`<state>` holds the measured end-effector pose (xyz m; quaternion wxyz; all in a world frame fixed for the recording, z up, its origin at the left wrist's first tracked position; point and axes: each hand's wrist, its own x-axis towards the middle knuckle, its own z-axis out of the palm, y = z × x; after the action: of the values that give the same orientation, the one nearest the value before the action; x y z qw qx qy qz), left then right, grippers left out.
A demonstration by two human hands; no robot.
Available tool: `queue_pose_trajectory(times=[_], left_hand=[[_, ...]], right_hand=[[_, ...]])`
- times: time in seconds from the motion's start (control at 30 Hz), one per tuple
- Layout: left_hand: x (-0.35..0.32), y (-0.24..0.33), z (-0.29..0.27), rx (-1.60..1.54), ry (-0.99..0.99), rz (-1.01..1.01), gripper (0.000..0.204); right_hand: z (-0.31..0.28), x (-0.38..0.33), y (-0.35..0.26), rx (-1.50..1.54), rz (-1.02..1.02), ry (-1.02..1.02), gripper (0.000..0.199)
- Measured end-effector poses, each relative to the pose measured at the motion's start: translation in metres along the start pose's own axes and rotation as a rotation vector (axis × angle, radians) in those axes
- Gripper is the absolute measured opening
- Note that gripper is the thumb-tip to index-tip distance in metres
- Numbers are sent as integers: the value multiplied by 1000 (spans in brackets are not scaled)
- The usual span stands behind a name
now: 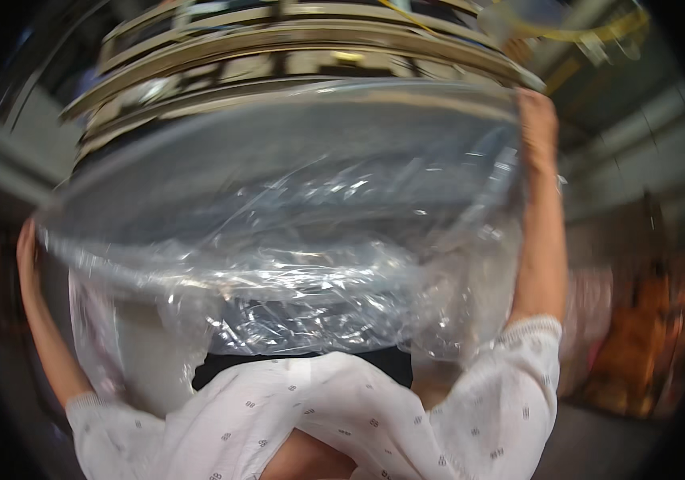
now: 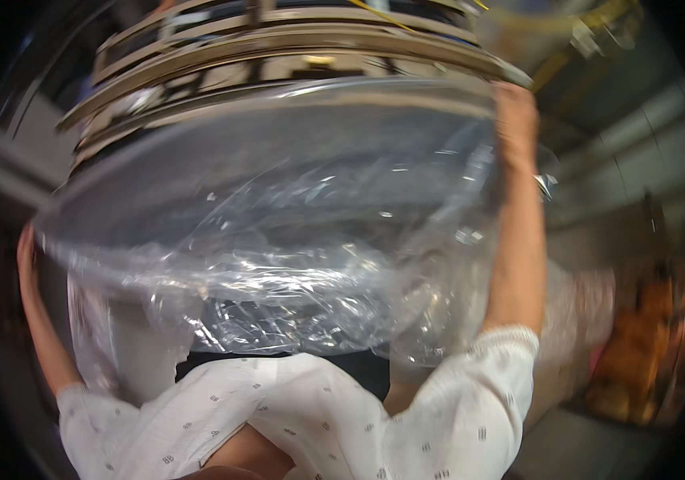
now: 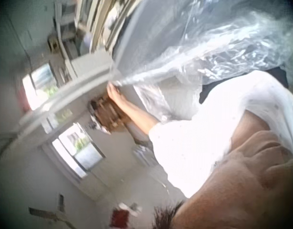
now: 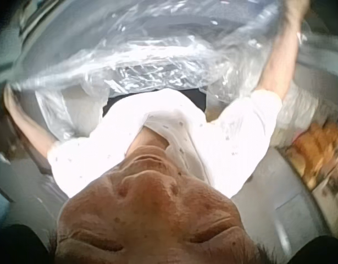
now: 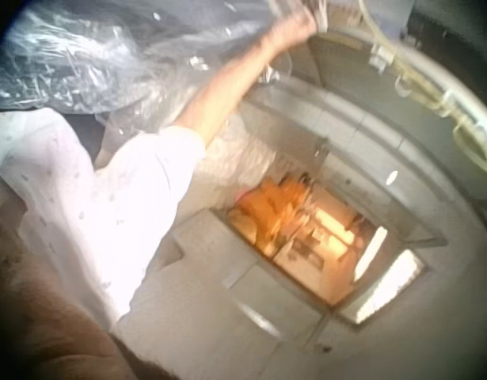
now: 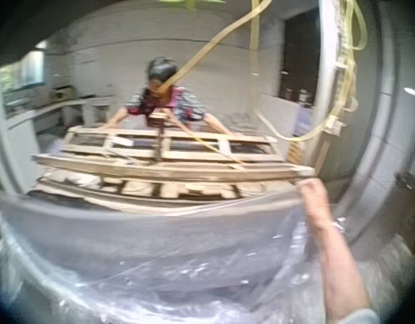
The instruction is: Removing and adjusting large plastic protective sheeting from a large foam or upholstered component on a pallet.
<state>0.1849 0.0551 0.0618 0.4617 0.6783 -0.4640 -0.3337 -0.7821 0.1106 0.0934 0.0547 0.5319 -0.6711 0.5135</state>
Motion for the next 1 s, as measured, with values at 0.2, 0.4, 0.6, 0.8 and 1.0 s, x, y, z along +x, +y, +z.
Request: queue_pose_trajectory(times=[0.2, 0.4, 0.6, 0.8, 1.0], left_hand=[[22, 76, 161, 15, 265, 129, 25], [73, -12, 202, -219, 286, 479, 19], [84, 8, 223, -222, 290, 388, 18], [110, 6, 233, -132, 331, 409, 18], [110, 10, 223, 15, 362, 338, 24]], right_hand=[[-11, 39, 84, -235, -18, 152, 28], [30, -3, 164, 101, 261, 20, 28], [34, 11, 145, -135, 164, 18, 33], [42, 24, 150, -345, 92, 8, 39], [59, 29, 133, -412, 152, -2, 37]])
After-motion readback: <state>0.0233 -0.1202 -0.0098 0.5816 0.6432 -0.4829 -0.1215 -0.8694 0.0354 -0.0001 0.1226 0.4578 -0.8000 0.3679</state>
